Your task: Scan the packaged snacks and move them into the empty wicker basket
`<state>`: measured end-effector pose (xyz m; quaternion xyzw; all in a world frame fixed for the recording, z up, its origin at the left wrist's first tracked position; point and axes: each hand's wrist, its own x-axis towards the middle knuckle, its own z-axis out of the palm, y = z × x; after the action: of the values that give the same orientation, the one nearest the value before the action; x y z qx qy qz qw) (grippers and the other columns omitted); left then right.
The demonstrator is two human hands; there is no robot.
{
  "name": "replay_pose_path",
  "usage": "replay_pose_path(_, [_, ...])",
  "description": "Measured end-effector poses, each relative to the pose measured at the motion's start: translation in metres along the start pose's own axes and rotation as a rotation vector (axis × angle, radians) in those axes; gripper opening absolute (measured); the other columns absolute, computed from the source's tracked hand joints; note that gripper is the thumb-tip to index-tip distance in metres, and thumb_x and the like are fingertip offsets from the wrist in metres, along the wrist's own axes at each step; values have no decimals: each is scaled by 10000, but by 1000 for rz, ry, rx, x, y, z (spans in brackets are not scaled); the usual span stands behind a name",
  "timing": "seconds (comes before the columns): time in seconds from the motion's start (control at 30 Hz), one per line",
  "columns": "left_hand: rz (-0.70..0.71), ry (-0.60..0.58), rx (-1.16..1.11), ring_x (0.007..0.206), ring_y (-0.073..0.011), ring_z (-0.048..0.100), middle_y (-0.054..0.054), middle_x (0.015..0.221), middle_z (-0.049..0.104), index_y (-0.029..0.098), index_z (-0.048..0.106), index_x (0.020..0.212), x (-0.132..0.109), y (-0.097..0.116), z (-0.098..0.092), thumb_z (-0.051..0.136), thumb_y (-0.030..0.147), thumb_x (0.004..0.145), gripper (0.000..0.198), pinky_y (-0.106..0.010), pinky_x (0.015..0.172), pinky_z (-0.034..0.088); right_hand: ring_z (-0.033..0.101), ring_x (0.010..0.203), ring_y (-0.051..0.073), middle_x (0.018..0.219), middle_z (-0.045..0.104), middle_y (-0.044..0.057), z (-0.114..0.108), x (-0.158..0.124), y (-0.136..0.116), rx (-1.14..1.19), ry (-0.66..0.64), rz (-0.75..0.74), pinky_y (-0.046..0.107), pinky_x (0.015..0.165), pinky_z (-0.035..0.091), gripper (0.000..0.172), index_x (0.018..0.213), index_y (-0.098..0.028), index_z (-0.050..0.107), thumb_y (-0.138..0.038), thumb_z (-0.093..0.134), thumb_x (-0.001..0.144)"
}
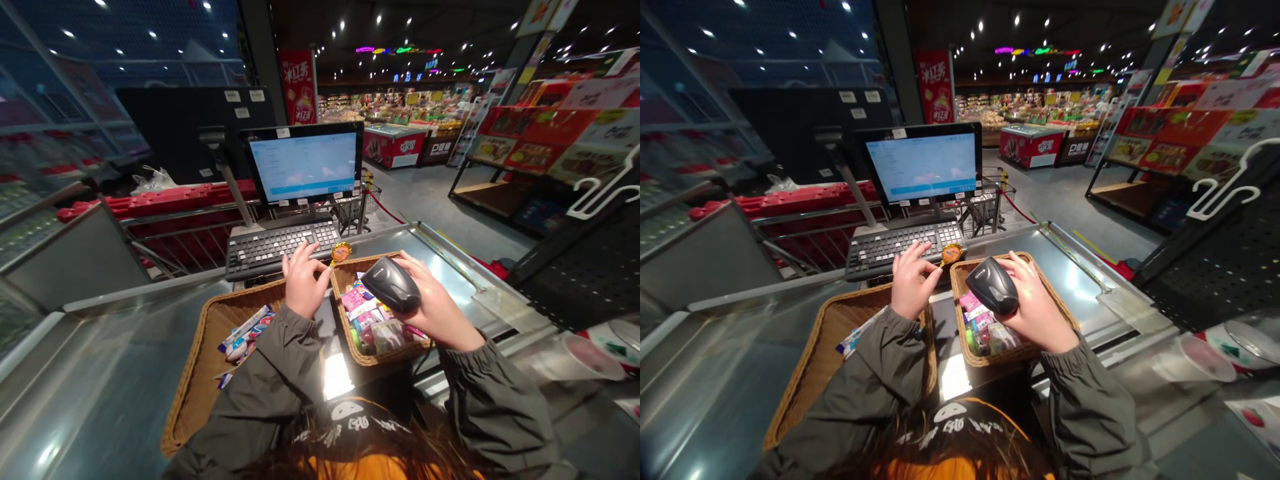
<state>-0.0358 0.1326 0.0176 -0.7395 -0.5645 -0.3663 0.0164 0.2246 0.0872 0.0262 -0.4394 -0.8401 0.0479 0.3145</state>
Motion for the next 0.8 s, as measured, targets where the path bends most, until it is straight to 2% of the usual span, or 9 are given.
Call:
replay_pose_path(0.13, [-47, 81, 54, 1428, -324, 358, -50, 1454, 523, 211, 607, 713, 2, -11, -5, 557, 297, 900, 212, -681, 1109, 278, 304, 1441, 386, 1422, 501, 145, 3, 14, -21, -15, 29, -14, 667, 1140, 266, 483, 1253, -215, 575, -257, 616, 774])
replay_pose_path(0.37, [-113, -6, 253, 1505, -325, 160, -96, 1577, 337, 188, 587, 750, 2, -24, -18, 478, 306, 939, 247, -688, 1143, 183, 270, 1453, 401, 1430, 494, 167, 9, 40, -45, -17, -5, -42, 708, 1125, 240, 461, 1212, -190, 603, -229, 621, 753])
replay_pose_path(0.57, [-1, 148, 212, 1482, -335, 240, -91, 1533, 418, 203, 549, 721, -4, -31, -20, 525, 253, 919, 206, -732, 1104, 211, 288, 1441, 420, 1422, 505, 156, 20, 50, -50, 12, -26, -44, 703, 1136, 212, 455, 1176, -188, 625, -210, 627, 722])
replay_pose_path(0.73, [10, 123, 247, 1486, -327, 230, -110, 1535, 409, 197, 555, 721, -6, -31, -20, 513, 247, 923, 212, -703, 1135, 180, 287, 1445, 402, 1402, 525, 133, 23, 48, -51, 34, -42, -42, 690, 1146, 193, 494, 1205, -208, 613, -199, 618, 712])
replay_pose_path(0.8, [14, 153, 222, 1481, -316, 250, -113, 1521, 431, 198, 554, 706, -6, -31, -19, 533, 233, 905, 203, -677, 1151, 176, 289, 1446, 396, 1398, 527, 125, 22, 47, -52, 40, -48, -34, 690, 1148, 185, 529, 1240, -218, 600, -194, 611, 712])
